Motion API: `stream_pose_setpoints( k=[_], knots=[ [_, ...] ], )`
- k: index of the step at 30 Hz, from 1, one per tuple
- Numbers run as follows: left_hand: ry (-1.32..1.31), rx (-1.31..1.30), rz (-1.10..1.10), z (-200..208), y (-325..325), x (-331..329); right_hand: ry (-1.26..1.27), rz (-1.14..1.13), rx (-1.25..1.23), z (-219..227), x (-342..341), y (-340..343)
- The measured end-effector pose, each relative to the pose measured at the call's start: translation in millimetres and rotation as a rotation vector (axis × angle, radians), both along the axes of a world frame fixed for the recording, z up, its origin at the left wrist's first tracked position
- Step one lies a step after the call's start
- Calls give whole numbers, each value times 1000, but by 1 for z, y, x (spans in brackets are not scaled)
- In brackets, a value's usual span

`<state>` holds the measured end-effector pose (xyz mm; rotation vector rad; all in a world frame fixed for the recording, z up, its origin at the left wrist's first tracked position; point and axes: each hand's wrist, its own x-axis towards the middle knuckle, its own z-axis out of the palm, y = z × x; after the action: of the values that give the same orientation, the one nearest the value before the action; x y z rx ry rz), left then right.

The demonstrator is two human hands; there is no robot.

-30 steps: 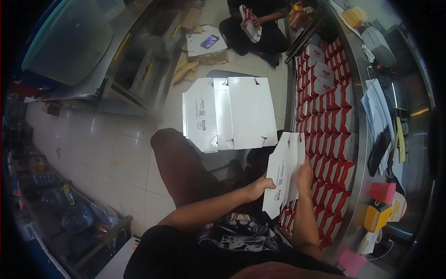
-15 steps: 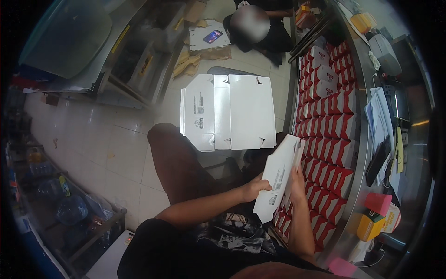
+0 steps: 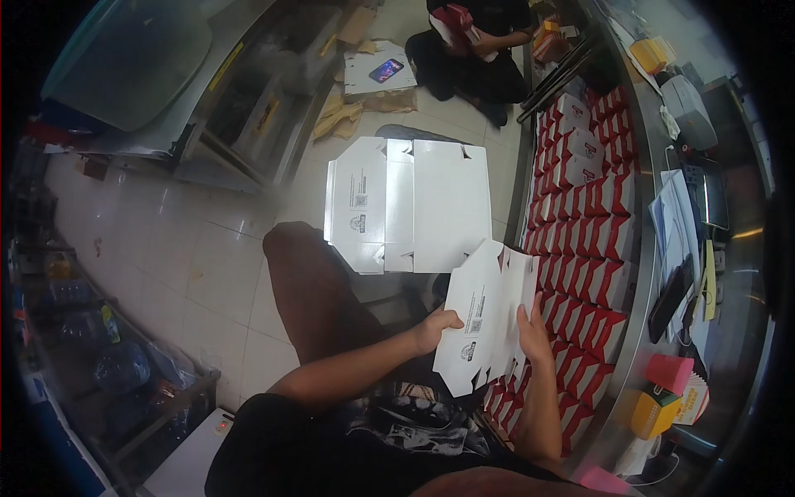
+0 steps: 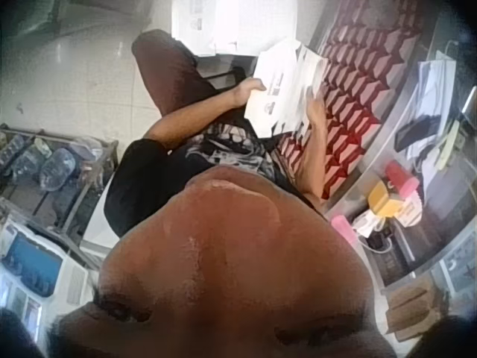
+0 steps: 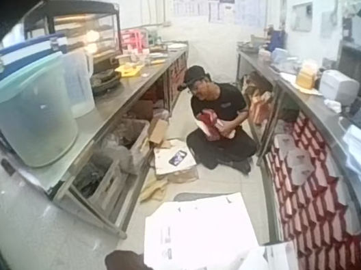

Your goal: The person sits on the floor and folds flat white cardboard sheets into small red and white boxes. They fold the flaps and press the edges to form the box shape, then place the finished boxes onto a nearby metal shelf. Another person is visible in the background performing the same task.

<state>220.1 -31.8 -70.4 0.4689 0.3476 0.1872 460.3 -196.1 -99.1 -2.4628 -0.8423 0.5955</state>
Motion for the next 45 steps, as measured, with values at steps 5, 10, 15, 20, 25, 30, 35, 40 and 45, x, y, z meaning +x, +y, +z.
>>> stream_pose_setpoints(
  k=[5,10,15,20,25,30,35,40,45],
  knots=[
    [25,-23,-15,-13,10,-11,873,-323,236,80,-17,32],
    [53,11,-48,-26,14,-18,1107,-392,503,51,-1,8],
    [30,6,-39,-27,8,-11,918,-374,474,35,-2,14],
    [55,28,-28,-13,10,-7,602,-347,375,8,-10,19],
    [51,-5,12,-2,18,-1,621,-381,455,1,-6,19],
    [106,-14,-41,5,20,3,715,-350,352,35,5,-8],
    [150,88,18,-2,21,4,655,-296,296,76,19,-11],
    [120,280,109,19,29,3,733,-211,457,141,-3,4],
    [-29,565,242,50,33,10,822,-141,653,169,-39,21]
  ],
)
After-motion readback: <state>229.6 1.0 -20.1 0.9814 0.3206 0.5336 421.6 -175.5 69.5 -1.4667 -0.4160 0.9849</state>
